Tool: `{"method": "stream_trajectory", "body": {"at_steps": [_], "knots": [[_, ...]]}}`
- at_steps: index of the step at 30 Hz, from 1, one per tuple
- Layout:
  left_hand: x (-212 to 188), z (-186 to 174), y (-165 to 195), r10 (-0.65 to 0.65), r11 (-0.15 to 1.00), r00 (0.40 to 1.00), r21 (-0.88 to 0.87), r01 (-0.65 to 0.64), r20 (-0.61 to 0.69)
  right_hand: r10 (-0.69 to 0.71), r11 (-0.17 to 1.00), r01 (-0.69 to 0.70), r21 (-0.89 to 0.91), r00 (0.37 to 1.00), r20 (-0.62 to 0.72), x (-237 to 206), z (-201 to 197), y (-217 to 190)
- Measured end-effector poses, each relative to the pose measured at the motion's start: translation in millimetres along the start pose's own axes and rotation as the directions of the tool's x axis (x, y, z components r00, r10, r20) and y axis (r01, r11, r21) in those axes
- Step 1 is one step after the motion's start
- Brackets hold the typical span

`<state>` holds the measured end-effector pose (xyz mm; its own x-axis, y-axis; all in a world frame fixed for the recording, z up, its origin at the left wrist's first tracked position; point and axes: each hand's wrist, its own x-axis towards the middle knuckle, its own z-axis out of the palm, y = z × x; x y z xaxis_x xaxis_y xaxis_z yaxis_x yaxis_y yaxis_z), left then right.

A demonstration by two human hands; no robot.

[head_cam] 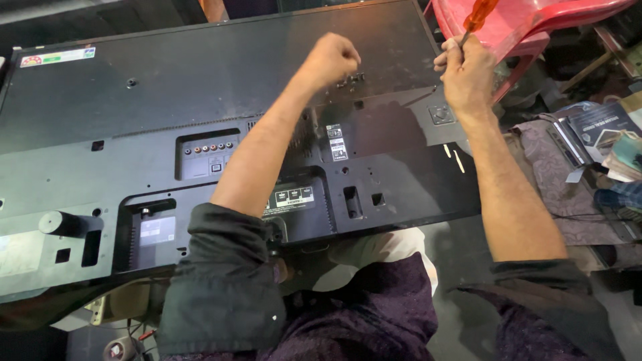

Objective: The person repositions a disassembled flat-screen TV on a workbench and secures the back cover. They align the cover over the chassis and then use a screwdriver to fasten multiple screws into the back panel.

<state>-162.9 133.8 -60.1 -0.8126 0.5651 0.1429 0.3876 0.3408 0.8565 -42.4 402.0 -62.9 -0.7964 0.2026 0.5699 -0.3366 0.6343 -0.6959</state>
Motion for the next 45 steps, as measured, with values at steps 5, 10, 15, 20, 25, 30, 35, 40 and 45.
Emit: {"method": "stream_trajectory", "body": {"at_steps": [5,10,15,20,25,30,35,40,45], "knots": [[0,-24,-7,-0.317,0.583,0.948,-0.785,0.210,0.018,0.011,1.000,-0.011,0.020,1.000,-0.005,0,0,1],[-6,-22,-11,-0.359,0.832,0.932,-0.466,0.301,-0.040,0.030,0.999,-0.030,0.027,1.000,0.000,0,-1,0],[-10,-14,-17,-0.258,0.955,0.962,0.128,0.268,-0.090,0.035,0.999,-0.034,0.026,0.999,-0.011,0,0,1],[-15,-11,-20,0.000,0.965,0.998,0.262,0.017,-0.066,0.033,0.999,-0.032,0.029,0.999,-0.010,0,0,0],[-25,-11,-17,-0.157,0.952,0.987,0.272,0.143,0.028,-0.002,1.000,0.002,-0.001,1.000,-0.002,0,0,-1],[-23,-12,-17,0.147,0.920,0.988,0.361,-0.151,0.037,0.006,1.000,-0.006,0.010,1.000,-0.006,-1,1,-4],[-20,-9,-25,0.145,0.908,0.989,0.392,-0.143,0.027,-0.005,1.000,0.005,0.000,1.000,0.002,-1,1,-5],[-12,-9,-28,0.176,0.977,0.976,0.146,-0.157,-0.126,0.002,1.000,-0.002,0.010,1.000,-0.005,-1,1,-5],[0,-27,-20,-0.406,0.605,0.911,-0.726,0.327,0.072,0.022,1.000,-0.021,0.020,1.000,-0.004,-1,1,-4]]}}
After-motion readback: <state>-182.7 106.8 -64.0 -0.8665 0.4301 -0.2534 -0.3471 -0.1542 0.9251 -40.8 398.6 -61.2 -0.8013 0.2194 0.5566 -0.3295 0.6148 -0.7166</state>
